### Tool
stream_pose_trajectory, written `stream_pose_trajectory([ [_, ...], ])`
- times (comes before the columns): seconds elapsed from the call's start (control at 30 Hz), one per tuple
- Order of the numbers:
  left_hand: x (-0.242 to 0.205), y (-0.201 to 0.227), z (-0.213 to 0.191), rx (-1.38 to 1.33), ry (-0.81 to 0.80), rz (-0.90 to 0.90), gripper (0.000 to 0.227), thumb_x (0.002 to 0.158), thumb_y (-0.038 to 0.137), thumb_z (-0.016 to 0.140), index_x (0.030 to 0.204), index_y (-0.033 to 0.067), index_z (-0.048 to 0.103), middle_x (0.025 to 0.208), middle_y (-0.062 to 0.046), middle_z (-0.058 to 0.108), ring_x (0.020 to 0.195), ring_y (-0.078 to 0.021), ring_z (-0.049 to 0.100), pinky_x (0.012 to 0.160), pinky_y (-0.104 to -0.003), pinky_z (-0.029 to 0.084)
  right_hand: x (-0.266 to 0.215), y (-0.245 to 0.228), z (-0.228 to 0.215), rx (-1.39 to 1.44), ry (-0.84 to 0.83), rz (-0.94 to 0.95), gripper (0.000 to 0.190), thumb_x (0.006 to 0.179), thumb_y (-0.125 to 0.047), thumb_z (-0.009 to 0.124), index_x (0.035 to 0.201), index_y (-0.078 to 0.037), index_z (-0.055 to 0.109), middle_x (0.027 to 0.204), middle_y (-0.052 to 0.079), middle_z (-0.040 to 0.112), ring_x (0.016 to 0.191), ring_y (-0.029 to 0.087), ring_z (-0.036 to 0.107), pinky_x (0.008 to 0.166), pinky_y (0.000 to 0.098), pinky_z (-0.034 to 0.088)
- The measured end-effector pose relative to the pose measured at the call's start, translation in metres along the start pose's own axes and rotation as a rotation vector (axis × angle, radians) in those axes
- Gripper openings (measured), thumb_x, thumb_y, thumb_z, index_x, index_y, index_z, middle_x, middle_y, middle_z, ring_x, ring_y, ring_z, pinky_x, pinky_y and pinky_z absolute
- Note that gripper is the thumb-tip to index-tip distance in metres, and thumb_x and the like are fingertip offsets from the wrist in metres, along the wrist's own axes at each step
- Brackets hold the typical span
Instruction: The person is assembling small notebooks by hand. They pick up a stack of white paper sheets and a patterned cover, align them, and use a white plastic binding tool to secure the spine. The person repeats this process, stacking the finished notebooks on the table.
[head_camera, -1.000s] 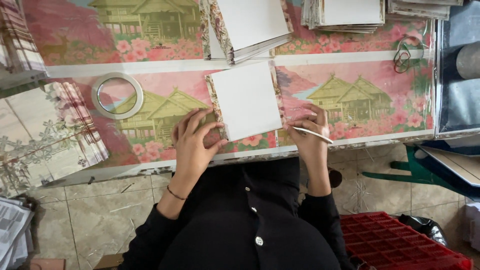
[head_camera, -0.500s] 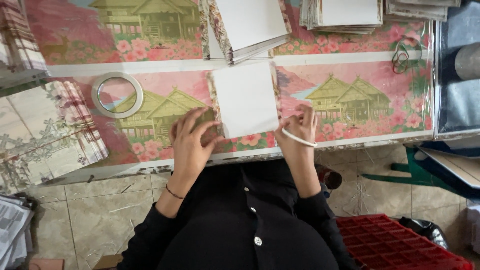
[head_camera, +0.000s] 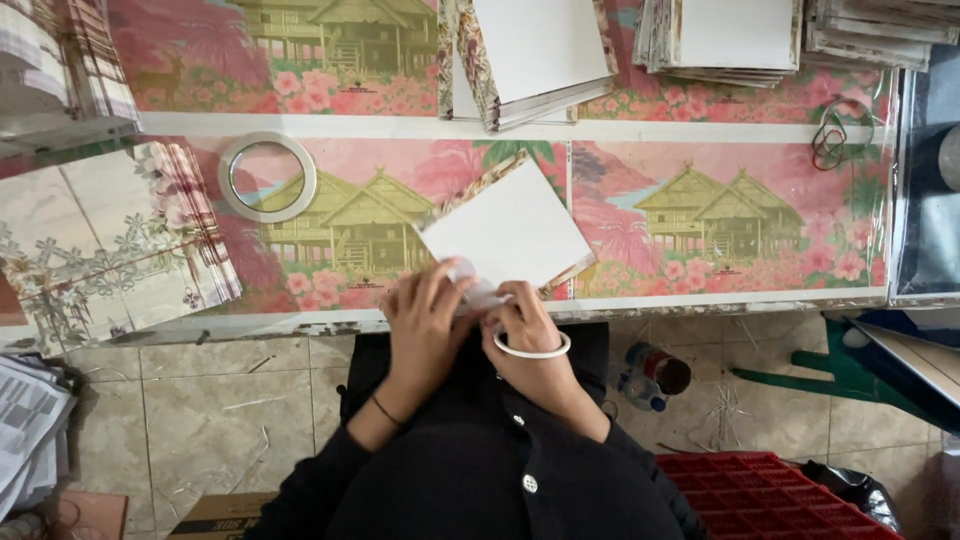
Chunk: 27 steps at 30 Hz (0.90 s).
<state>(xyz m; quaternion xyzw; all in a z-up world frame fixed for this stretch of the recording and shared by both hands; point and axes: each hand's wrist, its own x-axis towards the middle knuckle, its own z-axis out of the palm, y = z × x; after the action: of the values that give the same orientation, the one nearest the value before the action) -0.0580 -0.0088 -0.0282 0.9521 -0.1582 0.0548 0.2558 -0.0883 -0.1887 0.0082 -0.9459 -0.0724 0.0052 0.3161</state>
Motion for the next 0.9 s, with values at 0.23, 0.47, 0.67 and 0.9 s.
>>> stream_pose_trajectory([
  [0.23,0.048,-0.033,-0.009,-0.012,0.079,0.065,0.031,0.093,0.049,0.082,0.121,0.0356,0.075,0.142,0.015,0.064,0.132,-0.0227,0.054,0.103,-0.052,0.038,0.021,-0.026,-0.007,0.083,0.176,-0.268,0.058,0.09,-0.017,0.089,0.143,-0.005,0.069,0.154,0.025,0.049,0.117,0.037,0.074,0.103,0.0475,0.063],
  [0.47,0.053,-0.035,-0.017,-0.08,-0.024,0.008,0.025,0.092,0.054,0.082,0.109,0.0357,0.08,0.122,0.018,0.075,0.135,-0.0202,0.053,0.102,-0.058,0.032,0.008,-0.013,-0.002,-0.004,0.366,-0.297,0.021,0.095,-0.01,0.081,0.116,-0.007,0.083,0.138,0.022,0.062,0.113,0.037,0.072,0.1,0.0468,0.06],
  [0.67,0.053,-0.031,-0.039,-0.106,-0.153,-0.007,0.04,0.083,0.058,0.084,0.119,0.0411,0.075,0.136,0.023,0.07,0.142,-0.0211,0.045,0.103,-0.064,0.033,0.009,-0.014,0.007,0.079,0.383,-0.281,0.013,0.091,-0.005,0.084,0.104,-0.004,0.083,0.133,0.017,0.064,0.11,0.03,0.074,0.097,0.0361,0.063],
  [0.9,0.048,-0.035,-0.034,-0.144,-0.154,0.0,0.042,0.084,0.056,0.086,0.12,0.0381,0.076,0.142,0.022,0.069,0.145,-0.0209,0.045,0.101,-0.062,0.034,0.01,-0.015,0.005,0.064,0.371,-0.277,0.011,0.092,-0.005,0.083,0.103,-0.004,0.082,0.13,0.017,0.065,0.106,0.03,0.073,0.094,0.0371,0.063],
])
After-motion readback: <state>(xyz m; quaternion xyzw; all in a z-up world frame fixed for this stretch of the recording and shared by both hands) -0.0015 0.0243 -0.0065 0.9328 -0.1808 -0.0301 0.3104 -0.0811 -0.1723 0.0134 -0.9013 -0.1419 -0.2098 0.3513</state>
